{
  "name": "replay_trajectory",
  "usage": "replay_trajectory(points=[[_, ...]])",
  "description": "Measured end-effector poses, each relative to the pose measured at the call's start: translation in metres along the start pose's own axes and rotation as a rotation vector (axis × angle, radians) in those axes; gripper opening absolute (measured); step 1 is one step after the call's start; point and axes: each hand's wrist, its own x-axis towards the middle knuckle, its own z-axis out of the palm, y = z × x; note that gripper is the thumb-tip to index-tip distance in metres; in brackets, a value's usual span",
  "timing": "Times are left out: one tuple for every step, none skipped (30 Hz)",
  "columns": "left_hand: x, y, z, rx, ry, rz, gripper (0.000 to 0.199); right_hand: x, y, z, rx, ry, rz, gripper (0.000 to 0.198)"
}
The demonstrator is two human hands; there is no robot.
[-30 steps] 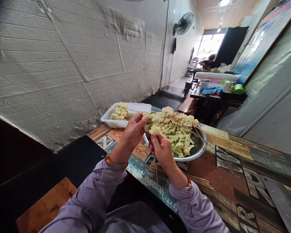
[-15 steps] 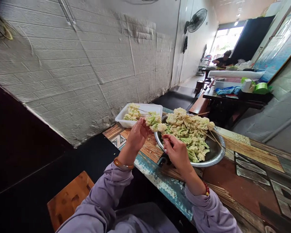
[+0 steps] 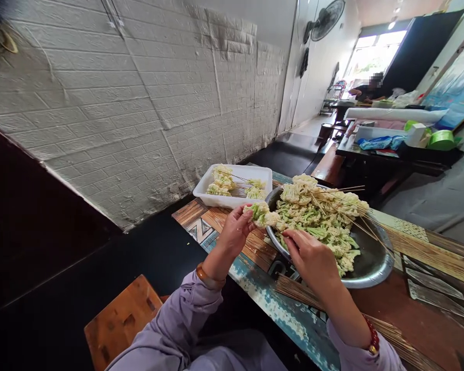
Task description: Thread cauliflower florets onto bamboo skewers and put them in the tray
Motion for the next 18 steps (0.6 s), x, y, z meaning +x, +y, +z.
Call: replay_trajectory(points=[[0.001, 0.0, -0.001, 0.006, -0.01, -0.005, 0.04, -0.001, -0.001, 0.001, -0.01, 0.004, 0.006, 0.025], [0.003, 0.001, -0.003, 0.013, -0.027, -0.011, 0.04, -0.002, -0.002, 0.001, -0.012, 0.011, 0.021, 0.024], [0.005, 0.001, -0.005, 0.024, -0.05, -0.019, 0.04, -0.003, -0.003, 0.001, -0.002, 0.024, 0.044, 0.024], [0.007, 0.003, -0.007, 0.04, -0.077, -0.027, 0.041, -0.004, -0.004, 0.001, 0.022, 0.042, 0.078, 0.023], [0.01, 0.004, -0.01, 0.059, -0.103, -0.034, 0.042, -0.004, -0.005, 0.0, 0.06, 0.063, 0.127, 0.023], [0.013, 0.007, -0.013, 0.073, -0.125, -0.039, 0.043, -0.005, -0.006, 0.0, 0.109, 0.085, 0.192, 0.022], [0.015, 0.009, -0.015, 0.083, -0.143, -0.042, 0.045, -0.005, -0.008, 0.0, 0.166, 0.107, 0.272, 0.022], [0.017, 0.011, -0.017, 0.088, -0.159, -0.044, 0.047, -0.004, -0.01, 0.0, 0.232, 0.13, 0.363, 0.022], [0.018, 0.013, -0.018, 0.094, -0.177, -0.046, 0.048, -0.003, -0.013, 0.001, 0.309, 0.154, 0.456, 0.023], [0.017, 0.014, -0.019, 0.105, -0.2, -0.053, 0.047, 0.0, -0.018, 0.002, 0.398, 0.181, 0.542, 0.026], [0.014, 0.014, -0.019, 0.124, -0.228, -0.067, 0.045, 0.005, -0.024, 0.005, 0.496, 0.218, 0.615, 0.028], [0.011, 0.014, -0.018, 0.151, -0.261, -0.088, 0.043, 0.01, -0.031, 0.009, 0.605, 0.258, 0.668, 0.03], [0.006, 0.012, -0.018, 0.179, -0.296, -0.116, 0.04, 0.017, -0.04, 0.014, 0.71, 0.307, 0.705, 0.031], [0.0, 0.011, -0.018, 0.204, -0.331, -0.146, 0.038, 0.025, -0.05, 0.02, 0.806, 0.355, 0.73, 0.031], [-0.005, 0.009, -0.018, 0.226, -0.369, -0.169, 0.037, 0.033, -0.06, 0.027, 0.898, 0.386, 0.749, 0.031], [-0.009, 0.007, -0.019, 0.247, -0.401, -0.176, 0.036, 0.042, -0.07, 0.034, 0.985, 0.403, 0.759, 0.031], [-0.011, 0.006, -0.021, 0.265, -0.419, -0.166, 0.035, 0.051, -0.08, 0.041, 1.058, 0.423, 0.76, 0.031], [-0.013, 0.006, -0.024, 0.282, -0.421, -0.148, 0.035, 0.059, -0.089, 0.048, 1.118, 0.443, 0.751, 0.03]])
